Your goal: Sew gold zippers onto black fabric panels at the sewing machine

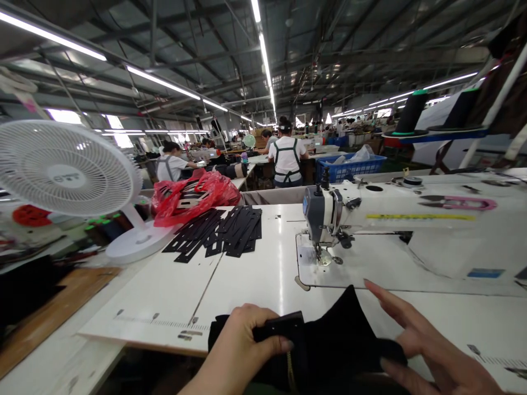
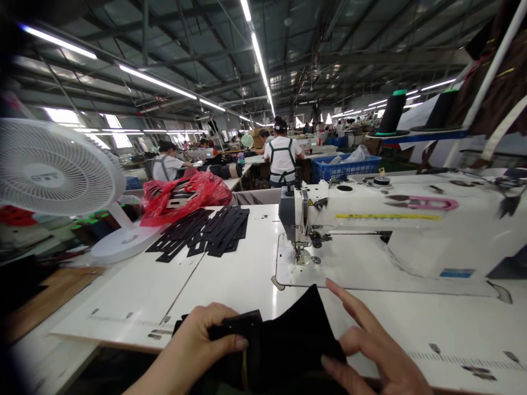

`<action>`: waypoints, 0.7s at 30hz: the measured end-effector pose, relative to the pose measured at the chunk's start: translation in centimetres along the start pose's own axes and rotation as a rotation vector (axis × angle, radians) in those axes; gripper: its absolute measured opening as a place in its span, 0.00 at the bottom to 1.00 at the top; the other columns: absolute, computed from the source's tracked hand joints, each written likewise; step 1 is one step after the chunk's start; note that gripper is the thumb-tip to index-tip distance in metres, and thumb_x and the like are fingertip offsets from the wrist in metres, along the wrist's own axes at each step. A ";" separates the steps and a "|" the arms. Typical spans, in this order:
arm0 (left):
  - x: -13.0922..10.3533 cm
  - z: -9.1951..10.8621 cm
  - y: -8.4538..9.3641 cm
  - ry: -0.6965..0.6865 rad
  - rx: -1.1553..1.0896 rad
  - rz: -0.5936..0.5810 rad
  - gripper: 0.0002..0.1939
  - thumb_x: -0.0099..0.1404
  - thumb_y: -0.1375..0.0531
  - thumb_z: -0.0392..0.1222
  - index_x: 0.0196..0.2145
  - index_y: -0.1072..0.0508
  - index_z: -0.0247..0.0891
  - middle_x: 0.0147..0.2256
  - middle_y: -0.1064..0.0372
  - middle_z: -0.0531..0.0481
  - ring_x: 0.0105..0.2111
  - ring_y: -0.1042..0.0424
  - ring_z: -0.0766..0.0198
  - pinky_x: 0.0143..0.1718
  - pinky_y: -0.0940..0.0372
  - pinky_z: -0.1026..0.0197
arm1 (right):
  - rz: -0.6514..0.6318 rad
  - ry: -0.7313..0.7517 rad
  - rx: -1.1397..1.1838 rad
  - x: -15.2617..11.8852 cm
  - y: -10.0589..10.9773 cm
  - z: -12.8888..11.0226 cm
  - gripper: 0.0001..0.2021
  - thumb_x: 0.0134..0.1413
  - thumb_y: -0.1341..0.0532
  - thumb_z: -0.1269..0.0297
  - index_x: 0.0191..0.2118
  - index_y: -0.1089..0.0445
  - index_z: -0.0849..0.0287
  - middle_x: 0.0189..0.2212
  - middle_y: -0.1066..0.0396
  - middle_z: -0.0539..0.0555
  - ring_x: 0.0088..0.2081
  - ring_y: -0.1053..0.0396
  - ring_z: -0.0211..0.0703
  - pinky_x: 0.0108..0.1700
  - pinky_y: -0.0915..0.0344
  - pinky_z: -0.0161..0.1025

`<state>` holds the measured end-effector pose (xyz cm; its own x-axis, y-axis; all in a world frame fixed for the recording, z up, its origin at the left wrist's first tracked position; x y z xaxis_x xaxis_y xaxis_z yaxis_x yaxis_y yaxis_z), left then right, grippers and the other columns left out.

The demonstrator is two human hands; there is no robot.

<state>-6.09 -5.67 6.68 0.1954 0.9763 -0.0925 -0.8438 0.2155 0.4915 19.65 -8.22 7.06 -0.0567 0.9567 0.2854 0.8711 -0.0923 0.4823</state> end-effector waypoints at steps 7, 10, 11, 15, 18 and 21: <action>-0.4 -1.0 -0.6 0.086 -0.179 -0.115 0.08 0.47 0.34 0.41 0.25 0.24 0.34 0.23 0.30 0.53 0.28 0.34 0.62 0.31 0.42 0.65 | -0.196 -0.305 0.351 1.5 -2.3 1.1 0.11 0.44 0.36 0.53 0.24 0.30 0.57 0.23 0.30 0.50 0.28 0.32 0.43 0.31 0.34 0.33; -0.3 -1.6 -0.7 0.097 -0.178 -0.136 0.09 0.47 0.35 0.42 0.24 0.25 0.32 0.22 0.33 0.53 0.26 0.37 0.64 0.28 0.44 0.66 | -0.126 -0.306 0.330 1.4 -2.2 1.5 0.12 0.42 0.35 0.54 0.21 0.31 0.58 0.20 0.33 0.48 0.25 0.34 0.40 0.28 0.37 0.32; -0.3 -1.9 -0.8 0.097 -0.174 -0.152 0.10 0.48 0.35 0.43 0.24 0.26 0.32 0.21 0.34 0.53 0.25 0.37 0.65 0.27 0.45 0.66 | -0.121 -0.309 0.330 1.4 -2.2 1.7 0.12 0.41 0.35 0.54 0.21 0.31 0.58 0.20 0.32 0.48 0.25 0.34 0.40 0.29 0.37 0.32; -0.3 -2.6 -0.9 0.081 -0.121 -0.198 0.11 0.49 0.36 0.44 0.25 0.26 0.32 0.21 0.35 0.53 0.25 0.38 0.65 0.27 0.45 0.66 | -0.177 -0.241 0.352 1.8 -2.4 1.1 0.09 0.44 0.35 0.57 0.24 0.30 0.57 0.22 0.30 0.49 0.28 0.32 0.42 0.33 0.35 0.34; -0.4 -2.8 -0.9 0.080 -0.081 -0.215 0.11 0.49 0.37 0.45 0.25 0.26 0.32 0.22 0.34 0.53 0.26 0.37 0.64 0.28 0.44 0.67 | -0.226 -0.124 0.363 2.2 -2.5 -0.1 0.06 0.46 0.36 0.59 0.27 0.26 0.56 0.35 0.27 0.53 0.39 0.31 0.46 0.43 0.35 0.38; -0.5 -2.8 -0.7 0.078 -0.083 -0.190 0.12 0.49 0.37 0.46 0.23 0.27 0.32 0.21 0.35 0.54 0.25 0.38 0.65 0.27 0.45 0.67 | -0.150 -0.079 0.376 2.3 -2.1 -0.4 0.06 0.44 0.34 0.60 0.25 0.26 0.56 0.37 0.27 0.54 0.39 0.30 0.47 0.43 0.34 0.38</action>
<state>-7.00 -6.26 4.01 0.3179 0.9159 -0.2449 -0.8344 0.3929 0.3864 17.46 -5.92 7.03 -0.1718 0.9715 0.1632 0.9744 0.1432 0.1732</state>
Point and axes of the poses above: each hand's wrist, its own x-axis towards the middle knuckle, its own y-axis out of the back of the hand, z = x × y, the point moved 8 cm from there along x, towards the middle knuckle
